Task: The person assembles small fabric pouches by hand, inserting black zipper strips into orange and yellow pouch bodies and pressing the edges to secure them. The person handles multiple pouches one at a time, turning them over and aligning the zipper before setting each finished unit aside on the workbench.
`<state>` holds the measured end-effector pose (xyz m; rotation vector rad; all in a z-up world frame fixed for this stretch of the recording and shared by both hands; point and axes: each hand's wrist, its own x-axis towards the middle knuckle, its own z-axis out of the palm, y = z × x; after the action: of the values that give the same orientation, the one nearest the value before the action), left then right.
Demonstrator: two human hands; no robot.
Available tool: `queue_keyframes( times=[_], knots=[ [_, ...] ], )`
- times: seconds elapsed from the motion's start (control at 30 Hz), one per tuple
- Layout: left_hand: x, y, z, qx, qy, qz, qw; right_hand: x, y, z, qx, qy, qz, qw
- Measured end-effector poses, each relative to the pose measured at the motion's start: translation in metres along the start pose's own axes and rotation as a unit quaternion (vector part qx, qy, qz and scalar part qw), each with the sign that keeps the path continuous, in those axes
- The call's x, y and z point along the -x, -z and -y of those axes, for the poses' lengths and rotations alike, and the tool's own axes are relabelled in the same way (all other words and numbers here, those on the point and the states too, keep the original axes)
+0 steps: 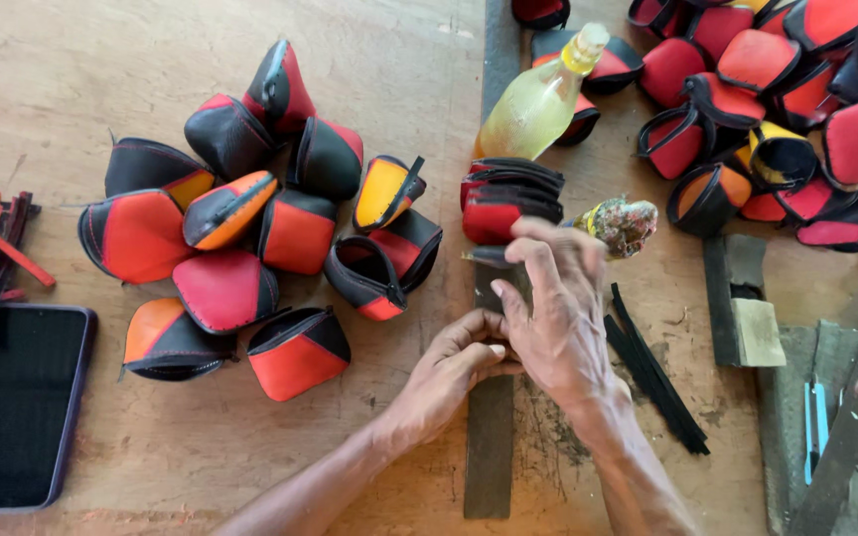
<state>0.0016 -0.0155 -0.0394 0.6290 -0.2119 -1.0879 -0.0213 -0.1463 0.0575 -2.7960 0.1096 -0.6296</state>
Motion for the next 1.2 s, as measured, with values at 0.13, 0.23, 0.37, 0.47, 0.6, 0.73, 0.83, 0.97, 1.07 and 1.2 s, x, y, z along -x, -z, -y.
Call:
queue_keyframes(
  times=[0.13,0.23,0.37,0.47,0.6,0.73,0.83,0.97,1.07,1.2],
  knots=[
    [-0.002,-0.001,0.003,-0.076,-0.003,-0.011,0.997,0.005,0.0,0.006,-0.06,-0.048,-0.001,0.997],
    [-0.001,-0.003,0.001,-0.102,-0.016,0.007,0.995,0.013,0.015,0.015,-0.09,-0.022,-0.084,0.992],
    [0.006,-0.005,-0.007,-0.067,-0.03,0.043,0.996,0.037,0.041,0.016,-0.178,-0.152,-0.124,0.964],
    [0.004,-0.007,-0.015,-0.02,-0.04,0.048,0.998,0.048,0.042,0.013,-0.264,-0.25,-0.084,0.928],
    [0.001,-0.005,-0.015,-0.101,-0.021,-0.075,0.992,0.069,0.033,0.007,-0.38,-0.281,-0.01,0.881],
    [0.004,-0.006,-0.01,-0.106,-0.021,-0.064,0.992,0.091,0.034,-0.001,-0.471,-0.316,-0.015,0.824],
    [0.006,-0.01,-0.008,-0.077,0.0,-0.066,0.995,0.103,0.034,-0.008,-0.476,-0.317,-0.025,0.82],
    [0.008,-0.012,-0.014,-0.09,0.01,-0.063,0.994,0.111,0.034,-0.009,-0.429,-0.294,-0.031,0.853],
    [0.009,-0.013,-0.015,-0.117,0.017,-0.057,0.991,0.111,0.034,-0.002,-0.308,-0.232,-0.058,0.921],
    [0.012,-0.018,-0.013,-0.091,0.039,-0.028,0.995,0.105,0.04,0.006,-0.175,-0.167,-0.09,0.966]
  ],
)
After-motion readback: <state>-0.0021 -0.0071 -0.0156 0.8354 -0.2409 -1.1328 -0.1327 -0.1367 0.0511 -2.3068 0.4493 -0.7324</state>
